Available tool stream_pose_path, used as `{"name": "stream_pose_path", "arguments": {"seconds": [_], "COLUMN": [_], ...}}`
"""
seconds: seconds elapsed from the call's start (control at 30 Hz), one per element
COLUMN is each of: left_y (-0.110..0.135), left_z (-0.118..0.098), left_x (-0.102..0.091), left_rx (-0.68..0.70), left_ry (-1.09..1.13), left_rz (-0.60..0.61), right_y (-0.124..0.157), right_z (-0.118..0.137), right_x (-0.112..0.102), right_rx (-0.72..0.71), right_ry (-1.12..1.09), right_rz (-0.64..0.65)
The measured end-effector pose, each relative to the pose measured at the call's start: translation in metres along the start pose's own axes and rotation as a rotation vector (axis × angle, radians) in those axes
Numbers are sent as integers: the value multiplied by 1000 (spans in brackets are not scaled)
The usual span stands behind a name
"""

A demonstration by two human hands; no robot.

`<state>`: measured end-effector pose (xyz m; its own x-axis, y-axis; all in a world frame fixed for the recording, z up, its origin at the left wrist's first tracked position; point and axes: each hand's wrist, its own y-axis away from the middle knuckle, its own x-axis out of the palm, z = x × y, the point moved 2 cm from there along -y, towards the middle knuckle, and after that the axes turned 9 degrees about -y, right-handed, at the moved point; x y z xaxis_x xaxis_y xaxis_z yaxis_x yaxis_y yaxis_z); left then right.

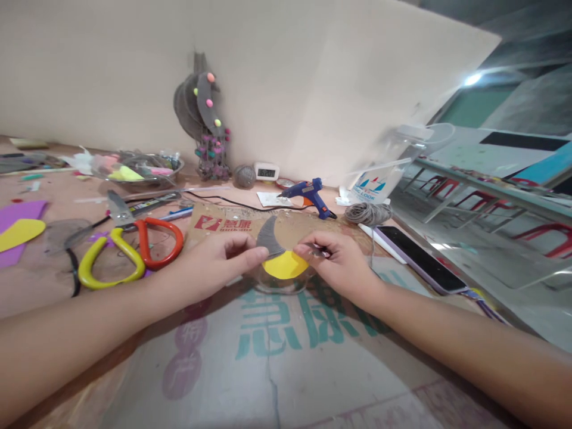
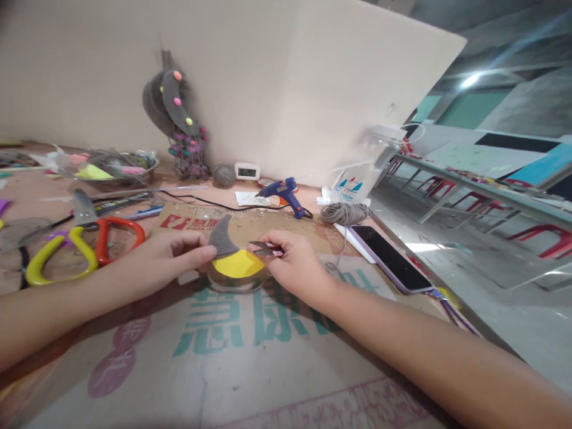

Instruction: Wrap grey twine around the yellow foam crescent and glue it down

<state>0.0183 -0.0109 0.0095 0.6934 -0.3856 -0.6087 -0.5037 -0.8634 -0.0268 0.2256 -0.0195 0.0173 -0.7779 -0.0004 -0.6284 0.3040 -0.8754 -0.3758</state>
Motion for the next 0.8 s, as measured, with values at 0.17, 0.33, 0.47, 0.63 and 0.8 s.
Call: {"name": "stream_pose_path", "arguments": {"seconds": [0.17,0.33,0.47,0.63,0.8], "left_y": [0,0,1,1,1], "left_z": [5,7,-1,-4,3], "left_x": [3,2,0,-1,2], "left_rx": [9,-9,2,-50,-95], "left_ry": [-84,-49,24,64,112], "left_rz": [17,21,30,20,66], "right_y": [1,1,1,2,3], "right_z": [-2,-2,-3,-5,1], "right_x": [1,2,1,1,-1], "right_rx": [26,-14,-33,-103,-144], "right_ry": [-7,37,48,81,118], "right_rz": [32,30,30,41,16]}}
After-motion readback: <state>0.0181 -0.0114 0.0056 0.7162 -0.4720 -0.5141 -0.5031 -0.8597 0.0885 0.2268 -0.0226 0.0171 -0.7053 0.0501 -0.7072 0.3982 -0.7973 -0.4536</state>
